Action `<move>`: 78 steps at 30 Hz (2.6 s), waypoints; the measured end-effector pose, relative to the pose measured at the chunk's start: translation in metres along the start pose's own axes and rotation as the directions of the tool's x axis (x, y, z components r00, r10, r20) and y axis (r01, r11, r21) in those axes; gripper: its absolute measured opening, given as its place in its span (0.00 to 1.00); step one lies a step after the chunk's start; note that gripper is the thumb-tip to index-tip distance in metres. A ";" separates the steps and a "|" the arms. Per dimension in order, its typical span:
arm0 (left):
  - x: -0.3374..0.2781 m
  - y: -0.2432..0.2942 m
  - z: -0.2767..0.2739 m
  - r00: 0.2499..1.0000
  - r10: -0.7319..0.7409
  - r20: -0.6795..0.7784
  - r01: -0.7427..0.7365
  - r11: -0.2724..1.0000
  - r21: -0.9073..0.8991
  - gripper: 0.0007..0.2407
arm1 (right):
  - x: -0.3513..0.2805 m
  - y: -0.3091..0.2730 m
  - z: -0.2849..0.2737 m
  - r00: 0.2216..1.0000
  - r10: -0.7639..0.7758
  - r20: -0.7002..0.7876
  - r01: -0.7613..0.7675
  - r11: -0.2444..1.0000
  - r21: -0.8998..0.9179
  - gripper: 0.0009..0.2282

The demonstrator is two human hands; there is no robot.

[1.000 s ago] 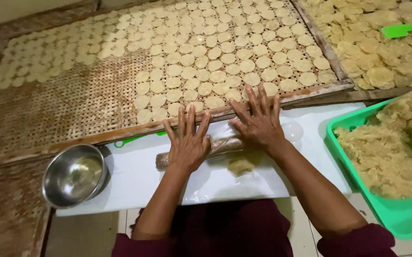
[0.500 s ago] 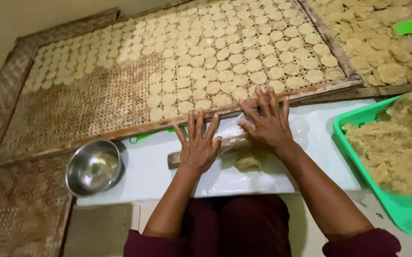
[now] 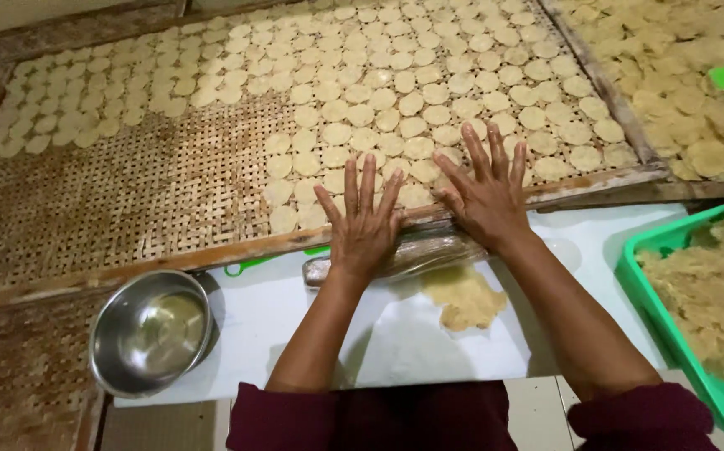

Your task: Rolling out food paste and cutting it into circular discs to dry on a large bamboo tray.

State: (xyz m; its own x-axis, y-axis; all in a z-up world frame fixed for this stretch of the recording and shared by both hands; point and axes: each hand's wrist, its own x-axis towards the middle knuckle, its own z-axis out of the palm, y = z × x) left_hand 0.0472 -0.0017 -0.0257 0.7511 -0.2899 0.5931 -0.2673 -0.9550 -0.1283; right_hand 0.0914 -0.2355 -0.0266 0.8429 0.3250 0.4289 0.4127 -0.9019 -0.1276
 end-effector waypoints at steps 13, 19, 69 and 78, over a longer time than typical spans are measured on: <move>-0.034 0.014 -0.010 0.934 -0.049 0.353 0.135 0.965 -0.223 0.29 | -0.029 -0.021 -0.029 0.964 0.100 0.248 -0.111 0.993 0.030 0.28; -0.049 0.026 -0.028 0.941 -0.025 0.337 0.078 0.987 -0.144 0.28 | -0.051 -0.022 -0.032 0.939 0.161 0.302 -0.169 0.986 -0.001 0.27; -0.070 0.006 -0.028 0.902 0.251 0.351 -0.139 0.939 -0.315 0.44 | -0.043 -0.040 -0.096 0.772 -0.089 0.630 0.110 0.994 0.006 0.30; 0.010 -0.020 -0.133 0.670 0.212 0.711 0.365 0.740 -0.565 0.25 | -0.032 -0.074 -0.167 0.904 -0.291 0.313 0.393 0.854 -0.340 0.30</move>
State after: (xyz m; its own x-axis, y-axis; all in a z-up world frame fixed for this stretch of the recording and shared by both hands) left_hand -0.0197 0.0231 0.0888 0.8761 -0.4409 -0.1948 -0.2645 -0.7776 0.5704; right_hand -0.0235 -0.2262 0.1186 0.7497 0.6457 0.1451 0.5664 -0.7394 0.3639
